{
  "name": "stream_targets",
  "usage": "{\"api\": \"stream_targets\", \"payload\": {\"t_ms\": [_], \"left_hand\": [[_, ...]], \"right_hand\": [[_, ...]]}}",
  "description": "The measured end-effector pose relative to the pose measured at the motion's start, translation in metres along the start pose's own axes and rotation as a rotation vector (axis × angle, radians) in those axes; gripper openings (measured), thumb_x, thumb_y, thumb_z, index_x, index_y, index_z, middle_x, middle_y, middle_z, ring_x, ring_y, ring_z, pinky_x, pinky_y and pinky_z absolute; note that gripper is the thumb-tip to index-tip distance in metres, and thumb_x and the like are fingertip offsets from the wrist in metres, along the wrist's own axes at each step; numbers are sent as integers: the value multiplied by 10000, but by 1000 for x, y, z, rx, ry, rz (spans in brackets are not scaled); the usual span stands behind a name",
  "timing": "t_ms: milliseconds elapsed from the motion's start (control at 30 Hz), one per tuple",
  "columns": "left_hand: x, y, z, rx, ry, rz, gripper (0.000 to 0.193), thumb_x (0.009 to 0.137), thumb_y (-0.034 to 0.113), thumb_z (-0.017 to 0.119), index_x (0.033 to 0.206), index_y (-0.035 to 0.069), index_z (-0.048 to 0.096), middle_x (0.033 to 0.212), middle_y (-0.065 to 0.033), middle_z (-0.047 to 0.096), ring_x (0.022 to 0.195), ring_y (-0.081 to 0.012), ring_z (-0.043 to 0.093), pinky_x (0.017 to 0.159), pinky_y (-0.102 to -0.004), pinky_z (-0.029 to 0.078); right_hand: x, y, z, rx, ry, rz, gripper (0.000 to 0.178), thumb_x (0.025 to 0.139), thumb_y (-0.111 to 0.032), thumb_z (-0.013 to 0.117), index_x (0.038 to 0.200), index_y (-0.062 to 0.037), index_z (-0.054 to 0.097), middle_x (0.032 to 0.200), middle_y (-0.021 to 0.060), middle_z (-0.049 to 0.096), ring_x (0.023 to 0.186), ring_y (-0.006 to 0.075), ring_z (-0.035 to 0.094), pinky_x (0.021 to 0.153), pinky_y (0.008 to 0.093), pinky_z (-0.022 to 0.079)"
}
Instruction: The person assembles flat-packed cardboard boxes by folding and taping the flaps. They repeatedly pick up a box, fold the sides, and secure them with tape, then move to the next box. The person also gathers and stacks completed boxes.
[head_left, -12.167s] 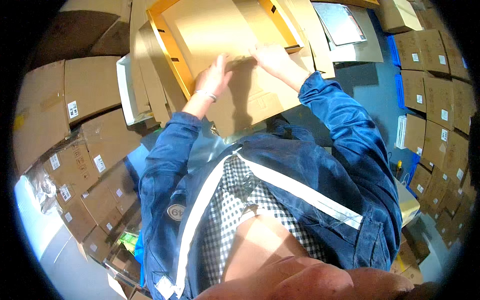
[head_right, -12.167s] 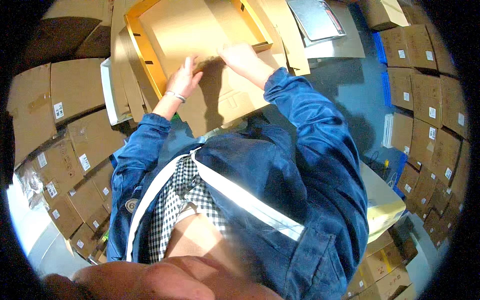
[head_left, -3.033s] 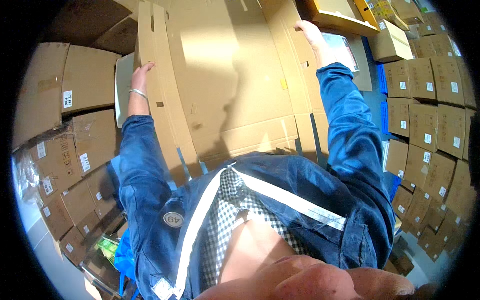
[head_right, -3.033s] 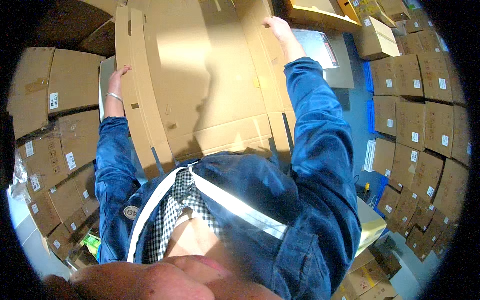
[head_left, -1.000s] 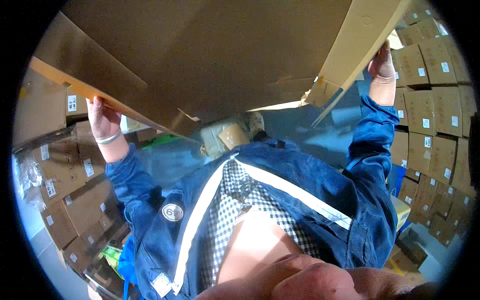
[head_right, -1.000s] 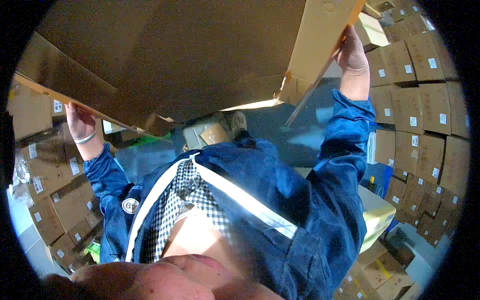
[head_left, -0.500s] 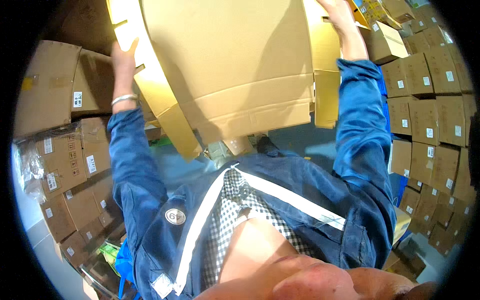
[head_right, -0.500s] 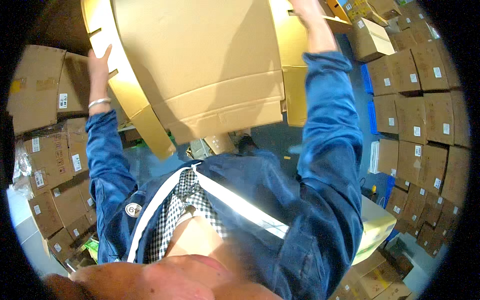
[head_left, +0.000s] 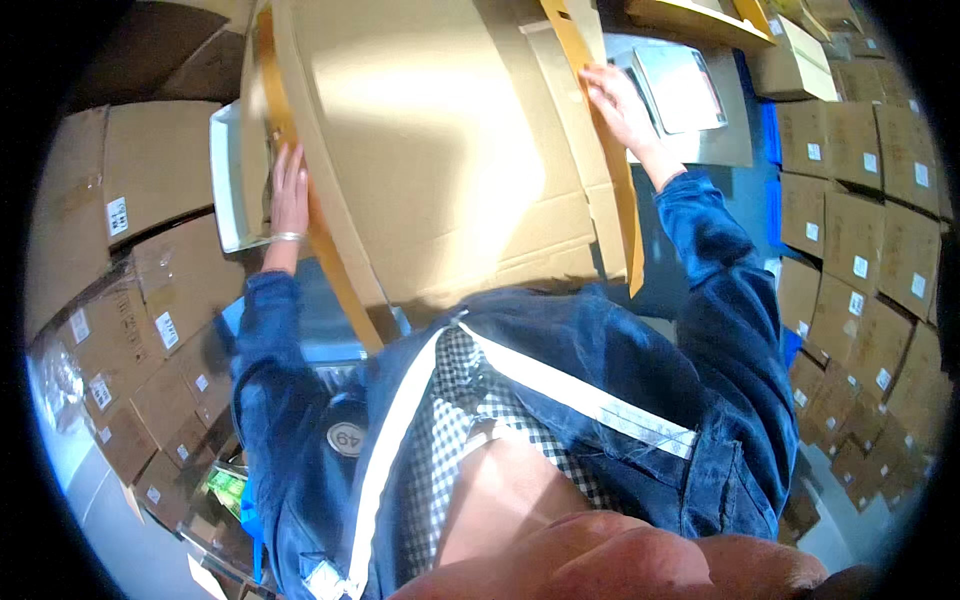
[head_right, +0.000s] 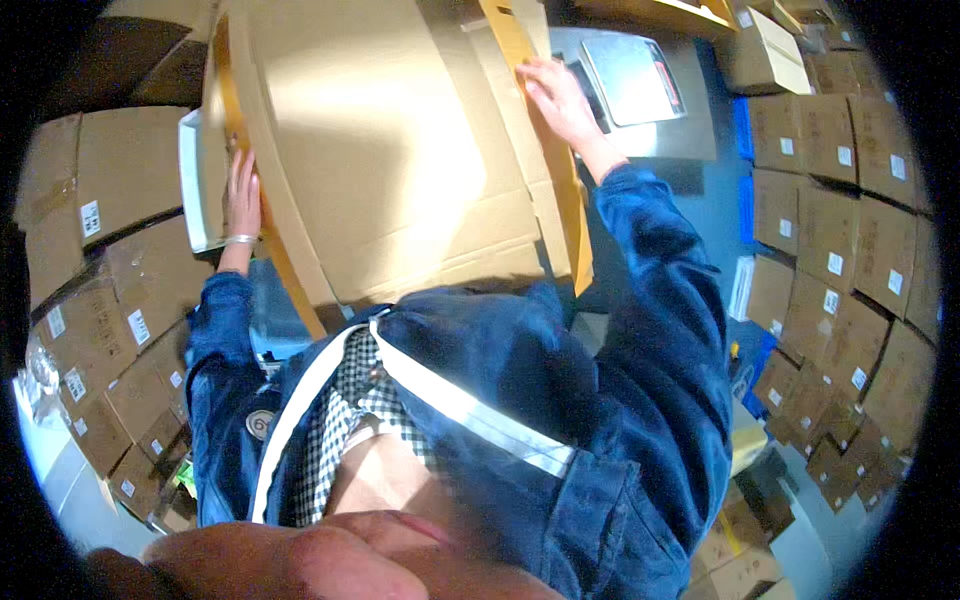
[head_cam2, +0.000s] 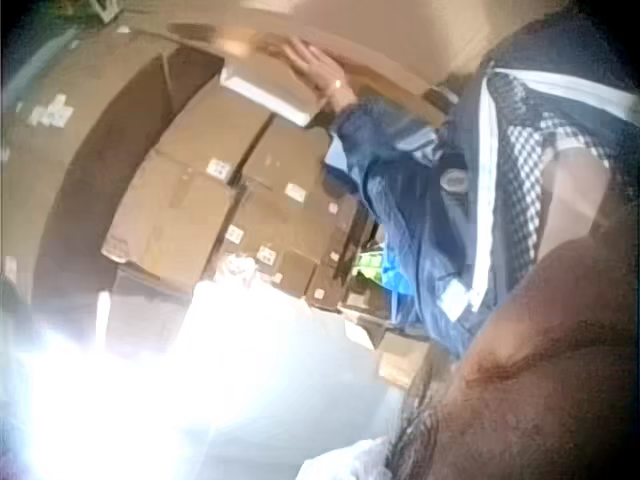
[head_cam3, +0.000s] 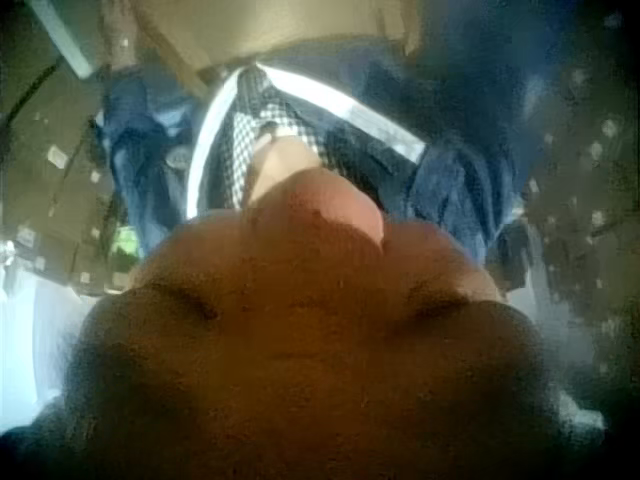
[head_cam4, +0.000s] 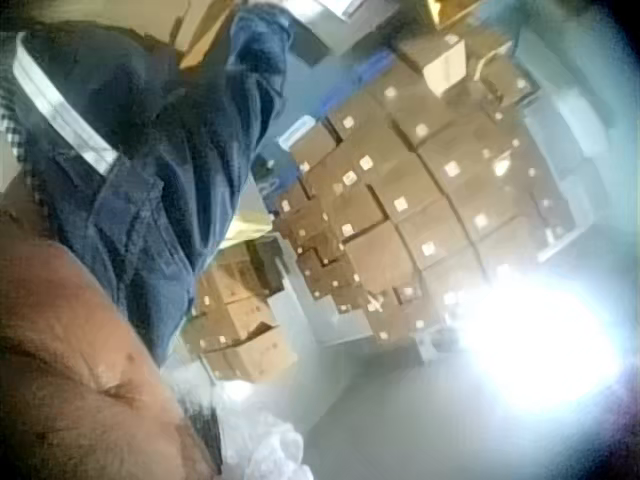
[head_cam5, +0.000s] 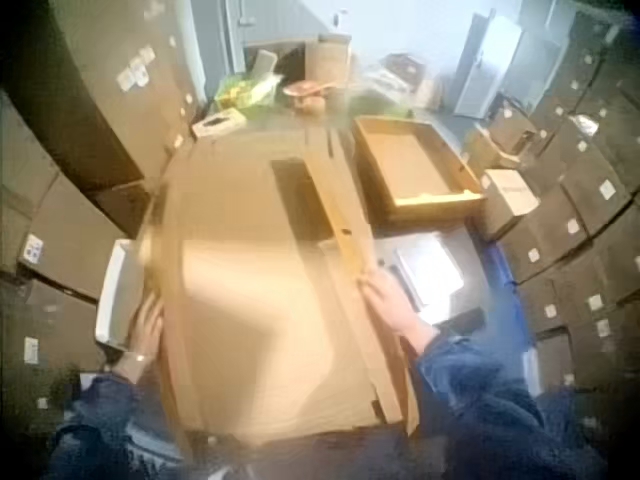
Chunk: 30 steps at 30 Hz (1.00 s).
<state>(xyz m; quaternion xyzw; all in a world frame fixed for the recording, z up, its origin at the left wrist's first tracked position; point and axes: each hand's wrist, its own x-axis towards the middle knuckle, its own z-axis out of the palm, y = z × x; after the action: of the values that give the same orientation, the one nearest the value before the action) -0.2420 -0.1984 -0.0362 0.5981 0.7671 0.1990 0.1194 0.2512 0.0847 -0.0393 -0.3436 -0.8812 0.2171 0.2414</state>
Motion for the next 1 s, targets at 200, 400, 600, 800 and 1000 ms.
{"api": "stream_targets", "payload": {"t_ms": [200,400,600,800,1000], "left_hand": [[-120,28,-8,-42,-228,83,504,967,94,383,1470,100,347,1547,-138,273,1427,-336,243,1167,-410,241],[-151,34,9,388,-275,205,689,809,-61,445,1468,116,346,1543,-34,309,1441,-342,192,1172,-442,235],[-135,34,8,515,-229,407,698,797,-36,482,1462,136,357,1503,-38,367,1392,-277,312,1157,-437,270],[-77,87,-78,301,-468,836,564,703,-75,591,1253,50,573,1322,-76,548,1283,-301,459,1068,-423,418],[-79,43,-2,384,-517,779,480,759,40,593,1231,125,590,1289,-66,580,1296,-319,446,1100,-400,380]], "right_hand": [[-130,-45,-67,-48,-428,-12,664,805,138,457,1406,-143,443,1453,136,431,1350,298,396,1106,356,372],[-148,-48,-46,-857,-591,-246,810,807,-7,566,1499,-298,259,1521,-14,291,1362,246,306,1152,440,235],[-144,-57,-66,-810,-510,-267,789,792,-87,633,1480,-303,311,1437,-25,405,1292,182,379,1066,382,295],[-76,-132,-115,-369,-572,-504,298,818,-119,572,1103,-106,660,1214,66,608,1199,256,514,1042,391,386],[-99,-108,-51,-298,-779,-367,324,808,-56,573,1119,-105,648,1210,81,610,1232,259,506,1058,382,399]]}}
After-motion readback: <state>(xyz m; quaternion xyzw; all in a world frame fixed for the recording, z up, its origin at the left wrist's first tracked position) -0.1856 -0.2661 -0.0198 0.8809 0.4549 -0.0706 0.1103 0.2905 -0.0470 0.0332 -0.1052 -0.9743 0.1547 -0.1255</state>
